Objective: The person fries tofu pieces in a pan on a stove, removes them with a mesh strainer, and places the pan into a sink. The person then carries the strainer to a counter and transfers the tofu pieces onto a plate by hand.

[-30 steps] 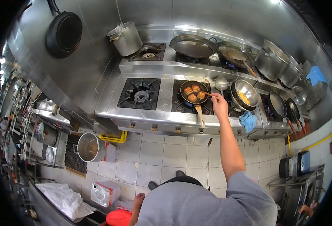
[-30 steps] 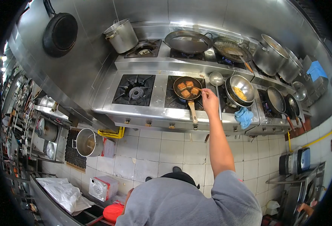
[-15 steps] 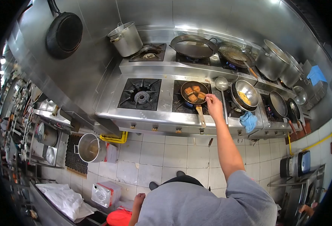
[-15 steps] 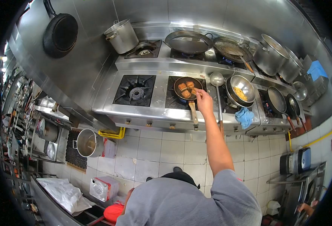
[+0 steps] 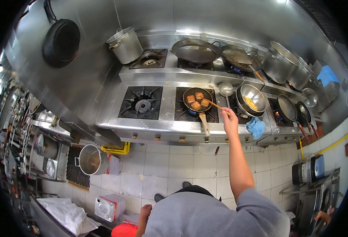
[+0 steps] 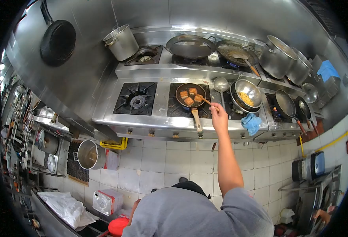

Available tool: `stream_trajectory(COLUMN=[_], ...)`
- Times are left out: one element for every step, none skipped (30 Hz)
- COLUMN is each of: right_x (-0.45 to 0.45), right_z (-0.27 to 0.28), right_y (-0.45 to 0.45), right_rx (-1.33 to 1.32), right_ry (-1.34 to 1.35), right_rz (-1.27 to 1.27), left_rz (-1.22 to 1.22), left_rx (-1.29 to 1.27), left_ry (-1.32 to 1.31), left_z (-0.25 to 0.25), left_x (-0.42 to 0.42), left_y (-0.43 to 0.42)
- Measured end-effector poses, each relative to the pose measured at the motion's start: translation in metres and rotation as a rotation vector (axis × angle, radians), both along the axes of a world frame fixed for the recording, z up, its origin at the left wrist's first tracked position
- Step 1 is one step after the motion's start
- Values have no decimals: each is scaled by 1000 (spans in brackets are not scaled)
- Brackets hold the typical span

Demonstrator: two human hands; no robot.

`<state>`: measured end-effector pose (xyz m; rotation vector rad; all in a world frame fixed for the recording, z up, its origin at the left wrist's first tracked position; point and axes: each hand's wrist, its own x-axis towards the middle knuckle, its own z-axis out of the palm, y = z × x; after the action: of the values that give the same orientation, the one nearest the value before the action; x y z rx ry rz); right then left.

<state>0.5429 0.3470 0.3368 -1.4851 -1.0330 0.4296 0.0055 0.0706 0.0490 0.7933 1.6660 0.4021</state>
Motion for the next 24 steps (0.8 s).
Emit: stream_trajectory(right_x=[5, 7, 9, 14, 20, 26, 30, 32, 35, 38, 39, 37, 34, 32, 30, 29, 28, 23, 17, 11, 6, 2, -3, -9], right_z=[-2, 5, 7, 4, -2, -10, -15, -18, -21, -24, -26, -27, -26, -25, -27, -34, -42, -48, -53, -61, -69, -76, -83, -91], right_y=[-8, -19, -29, -36, -43, -50, -58, -68, -81, -95, -112, -130, -151, -172, -192, -215, -240, -263, -286, -310, -333, -355, -379, -403], right_rx=[1, 19, 37, 44, 45, 42, 40, 35, 37, 57, 75, 79, 71, 10, -47, -99, -152, -169, -184, -208, -231, -238, -247, -275], right_ry=[-2, 160, 322, 361, 361, 485, 609, 669, 668, 765, 861, 889, 887, 918, 948, 962, 977, 1013, 1049, 1061, 1070, 1087, 1105, 1109], right_rz=[-9, 3, 15, 34, 26, 47, 68, 50, 37, 48, 60, 46, 38, 61, 84, 106, 128, 103, 78, -3, -85, -122, -165, -239], left_rz=[-9, 9, 28, 21, -78, -177, -187, -292, -398, -372, -344, -347, -346, -334, -323, -399, -475, -450, -425, -383, -343, -276, -213, -145], left_rx=[1, 28, 54, 52, 29, 8, 9, 144, 276, 180, 81, -23, -126, -147, -166, -100, -35, -22, -8, 5, 18, 13, 4, 56], left_ry=[-2, -44, -86, -86, -28, 29, 28, 7, -17, -7, 4, -86, -176, -207, -236, -236, -235, -242, -248, -244, -241, -240, -238, -251], left_z=[-2, -4, -5, -7, 15, 35, 28, 9, -10, -25, -34, -35, -32, -25, -15, -13, -13, -16, -18, -19, -19, -20, -22, -26], left_x=[5, 11, 14, 19, 34, 47, 51, 54, 58, 67, 77, 88, 100, 117, 136, 151, 166, 181, 197, 210, 223, 237, 249, 261], left_y=[3, 5, 6, 8, 17, 26, 30, 36, 44, 58, 73, 88, 107, 125, 142, 159, 175, 191, 208, 227, 247, 267, 283, 296])
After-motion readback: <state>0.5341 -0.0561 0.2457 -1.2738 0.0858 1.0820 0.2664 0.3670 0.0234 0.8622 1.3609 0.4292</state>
